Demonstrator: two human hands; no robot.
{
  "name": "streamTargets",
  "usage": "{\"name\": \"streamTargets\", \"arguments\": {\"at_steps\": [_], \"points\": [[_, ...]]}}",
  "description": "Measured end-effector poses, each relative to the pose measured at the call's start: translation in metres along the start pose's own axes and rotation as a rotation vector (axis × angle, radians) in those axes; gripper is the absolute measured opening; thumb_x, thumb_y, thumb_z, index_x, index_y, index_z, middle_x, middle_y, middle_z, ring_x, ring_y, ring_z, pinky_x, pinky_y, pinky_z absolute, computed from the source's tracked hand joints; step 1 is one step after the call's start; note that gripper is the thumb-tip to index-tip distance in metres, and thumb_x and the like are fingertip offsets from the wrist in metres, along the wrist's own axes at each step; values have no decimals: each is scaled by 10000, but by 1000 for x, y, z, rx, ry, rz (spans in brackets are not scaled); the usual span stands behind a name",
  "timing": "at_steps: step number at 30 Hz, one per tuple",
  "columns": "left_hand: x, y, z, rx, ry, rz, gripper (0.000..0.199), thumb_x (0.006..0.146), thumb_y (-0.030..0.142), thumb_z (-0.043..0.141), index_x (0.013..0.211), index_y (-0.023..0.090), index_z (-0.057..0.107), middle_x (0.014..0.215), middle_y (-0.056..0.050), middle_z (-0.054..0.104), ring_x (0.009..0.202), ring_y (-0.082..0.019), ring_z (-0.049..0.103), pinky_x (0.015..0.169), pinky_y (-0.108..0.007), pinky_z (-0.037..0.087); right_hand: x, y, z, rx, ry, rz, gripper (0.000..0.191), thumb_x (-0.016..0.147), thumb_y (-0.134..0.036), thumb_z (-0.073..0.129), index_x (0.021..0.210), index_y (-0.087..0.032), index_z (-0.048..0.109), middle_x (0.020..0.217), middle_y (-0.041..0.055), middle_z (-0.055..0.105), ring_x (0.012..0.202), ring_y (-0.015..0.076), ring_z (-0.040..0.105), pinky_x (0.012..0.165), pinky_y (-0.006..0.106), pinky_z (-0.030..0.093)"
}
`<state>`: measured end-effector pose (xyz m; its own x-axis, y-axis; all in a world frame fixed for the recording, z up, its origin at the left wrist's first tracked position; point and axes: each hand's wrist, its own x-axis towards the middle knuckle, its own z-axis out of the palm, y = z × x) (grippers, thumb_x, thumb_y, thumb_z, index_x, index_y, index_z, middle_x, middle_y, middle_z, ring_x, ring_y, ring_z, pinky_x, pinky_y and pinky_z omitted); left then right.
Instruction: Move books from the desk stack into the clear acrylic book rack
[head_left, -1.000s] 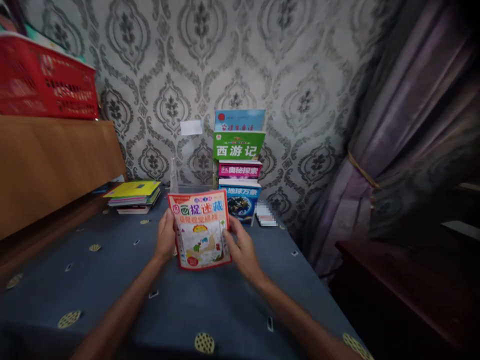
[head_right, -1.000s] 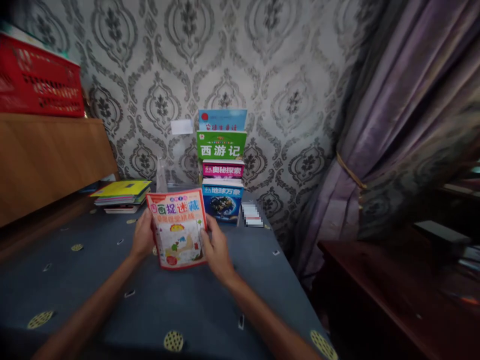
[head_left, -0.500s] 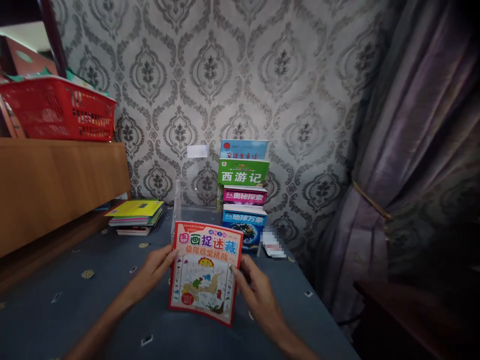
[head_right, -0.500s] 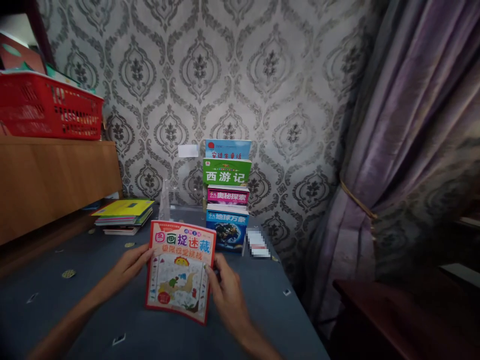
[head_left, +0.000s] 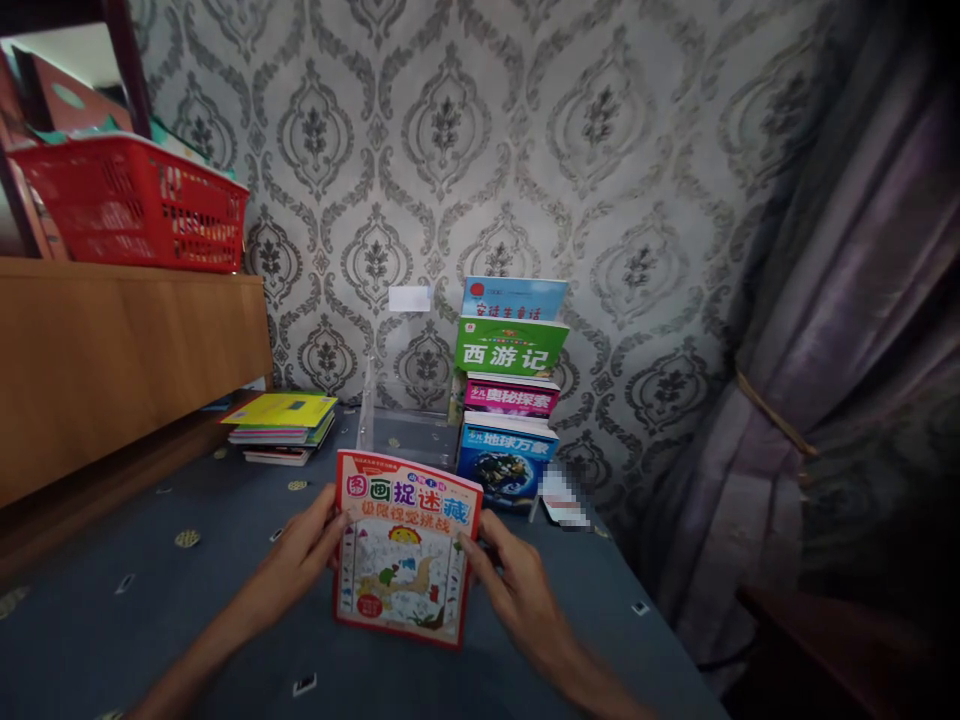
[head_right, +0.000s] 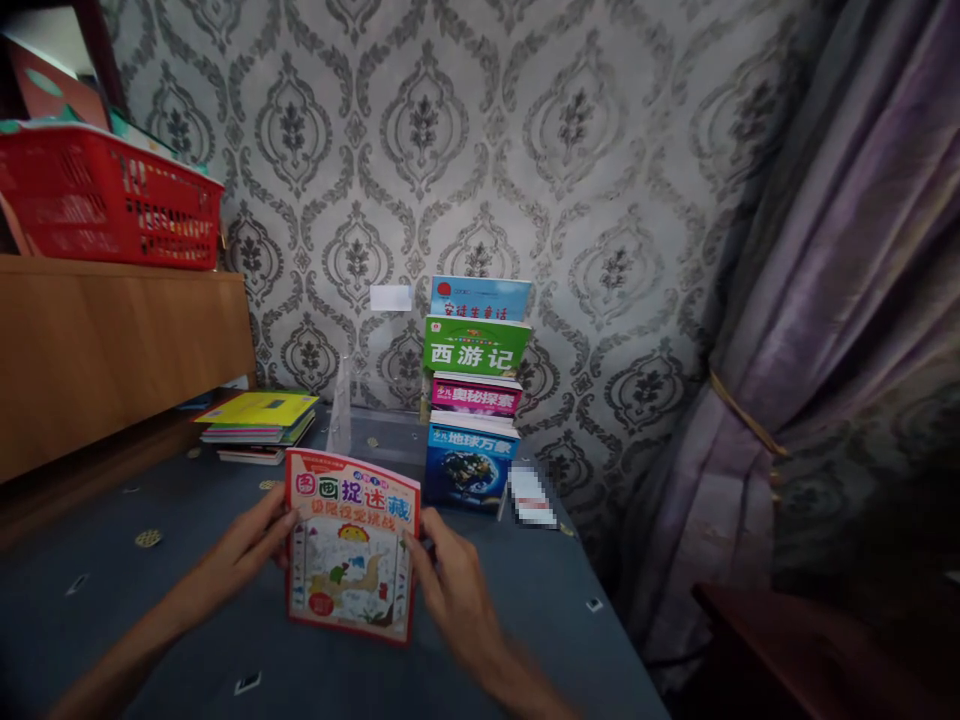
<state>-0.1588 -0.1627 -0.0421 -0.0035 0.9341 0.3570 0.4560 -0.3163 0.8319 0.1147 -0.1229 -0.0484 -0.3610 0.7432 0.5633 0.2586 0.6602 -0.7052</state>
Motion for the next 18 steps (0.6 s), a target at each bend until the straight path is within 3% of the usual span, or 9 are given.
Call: {"name": "streamTargets", "arguments": {"at_steps": [6, 10, 15, 18], "points": [[10, 6, -19, -9, 10, 26, 337, 885, 548, 541, 955, 231, 629, 766, -45, 686, 617, -184, 616, 567, -271, 534, 26, -10, 3, 26, -48, -17, 250, 1005, -416, 472, 830, -240, 506, 769, 4, 621, 673, 157, 595, 583, 254, 483], [28, 15, -36, 2, 49, 72, 430, 886, 558, 541, 1123, 215, 643, 852, -73, 703, 701, -217, 627, 562, -283, 532, 56, -19, -1, 24, -36, -70, 272, 984, -412, 496, 775, -242, 457, 719, -13, 545, 642, 151, 547, 563, 258, 465], [66, 50, -65, 48, 27, 156, 492, 916, 539, 510, 1271, 210, 593, 1027, -91, 703, 834, -260, 640, 631, -356, 572, 115, -36, -14, 77, 7, -147, 214, 936, -423, 557, 841, -235, 522, 763, 12, 598, 677, 181, 574, 583, 313, 508], [99, 76, -83, 47, 51, 253, 519, 924, 514, 523, 1343, 209, 543, 1177, -104, 677, 1047, -315, 634, 759, -422, 602, 158, -55, -28, 86, 14, -256, 167, 924, -391, 567, 905, -225, 565, 873, 48, 656, 785, 211, 623, 688, 384, 555]]}}
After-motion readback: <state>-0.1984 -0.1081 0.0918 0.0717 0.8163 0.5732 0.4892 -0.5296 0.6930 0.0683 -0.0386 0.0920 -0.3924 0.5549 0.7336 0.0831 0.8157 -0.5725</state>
